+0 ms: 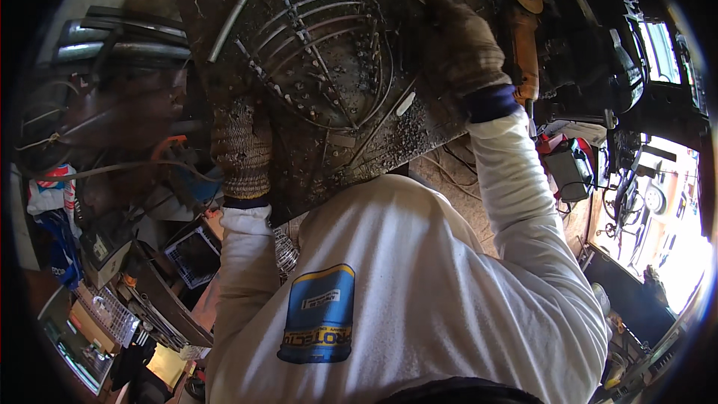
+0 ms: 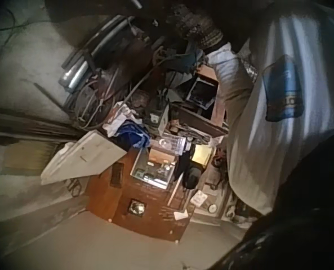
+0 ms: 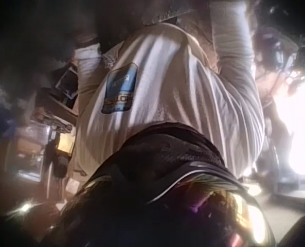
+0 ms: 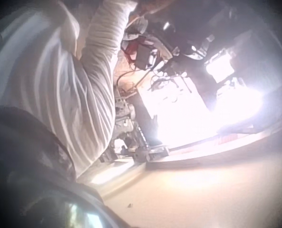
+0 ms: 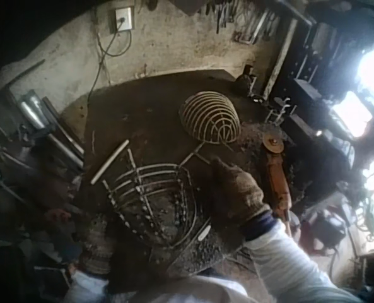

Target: The person constructs a metal cage by positioning curved wire pieces on a workbench and welding the joints together using a hand-held electrode holder. The person adjusts the metal frame by hand and with a hammer between welding points.

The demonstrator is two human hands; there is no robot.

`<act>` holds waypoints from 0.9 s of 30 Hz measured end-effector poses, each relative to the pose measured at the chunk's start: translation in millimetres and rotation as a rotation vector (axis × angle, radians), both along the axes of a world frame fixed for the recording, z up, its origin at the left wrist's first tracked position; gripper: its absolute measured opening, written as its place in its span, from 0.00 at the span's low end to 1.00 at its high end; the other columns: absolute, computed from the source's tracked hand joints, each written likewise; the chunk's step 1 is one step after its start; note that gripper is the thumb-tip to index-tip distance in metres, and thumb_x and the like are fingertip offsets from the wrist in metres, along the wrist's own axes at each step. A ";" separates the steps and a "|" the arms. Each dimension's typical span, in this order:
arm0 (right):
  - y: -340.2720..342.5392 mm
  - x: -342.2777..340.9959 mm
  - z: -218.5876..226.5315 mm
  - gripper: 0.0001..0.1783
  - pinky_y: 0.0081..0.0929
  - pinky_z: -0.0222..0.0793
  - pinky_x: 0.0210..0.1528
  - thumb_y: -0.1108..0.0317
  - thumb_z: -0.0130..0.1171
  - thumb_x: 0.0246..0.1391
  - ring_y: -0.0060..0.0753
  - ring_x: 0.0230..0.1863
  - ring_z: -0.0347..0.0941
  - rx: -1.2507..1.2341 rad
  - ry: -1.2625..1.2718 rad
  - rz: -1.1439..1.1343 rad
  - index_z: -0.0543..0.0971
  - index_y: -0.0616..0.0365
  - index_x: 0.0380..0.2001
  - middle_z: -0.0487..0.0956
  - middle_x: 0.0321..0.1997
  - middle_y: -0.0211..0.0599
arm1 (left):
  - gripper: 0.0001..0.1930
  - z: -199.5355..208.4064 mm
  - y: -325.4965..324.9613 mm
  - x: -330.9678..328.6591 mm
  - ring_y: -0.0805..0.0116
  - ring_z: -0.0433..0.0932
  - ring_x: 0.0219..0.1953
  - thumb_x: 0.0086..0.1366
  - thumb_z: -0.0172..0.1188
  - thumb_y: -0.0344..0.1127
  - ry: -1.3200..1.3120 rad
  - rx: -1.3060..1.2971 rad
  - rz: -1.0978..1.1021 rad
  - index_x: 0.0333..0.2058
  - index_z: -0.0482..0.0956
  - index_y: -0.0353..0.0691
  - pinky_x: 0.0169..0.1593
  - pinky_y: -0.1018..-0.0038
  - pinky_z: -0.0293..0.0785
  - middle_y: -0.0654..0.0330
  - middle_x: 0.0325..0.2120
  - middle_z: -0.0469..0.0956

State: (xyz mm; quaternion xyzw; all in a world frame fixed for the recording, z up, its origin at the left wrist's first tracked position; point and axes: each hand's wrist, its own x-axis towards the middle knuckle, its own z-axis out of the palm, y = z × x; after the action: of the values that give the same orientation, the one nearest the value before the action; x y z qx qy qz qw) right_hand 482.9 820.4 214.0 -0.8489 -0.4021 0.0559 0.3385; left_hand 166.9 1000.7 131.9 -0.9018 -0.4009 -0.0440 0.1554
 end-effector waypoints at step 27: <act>-164.5 -28.6 55.1 0.21 0.27 0.75 0.48 0.73 0.58 0.60 0.32 0.44 0.80 0.188 0.319 0.180 0.76 0.61 0.57 0.83 0.45 0.47 | 0.19 9.6 12.4 5.6 0.47 0.78 0.50 0.70 0.52 0.47 -0.295 -0.060 -0.101 0.49 0.81 0.42 0.55 0.55 0.73 0.50 0.49 0.80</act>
State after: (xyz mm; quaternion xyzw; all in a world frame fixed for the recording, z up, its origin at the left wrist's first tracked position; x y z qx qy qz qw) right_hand 454.4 655.9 269.0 -0.7547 -0.4210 0.1818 0.4691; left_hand 172.5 1013.2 141.5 -0.9087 -0.3748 -0.1718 0.0655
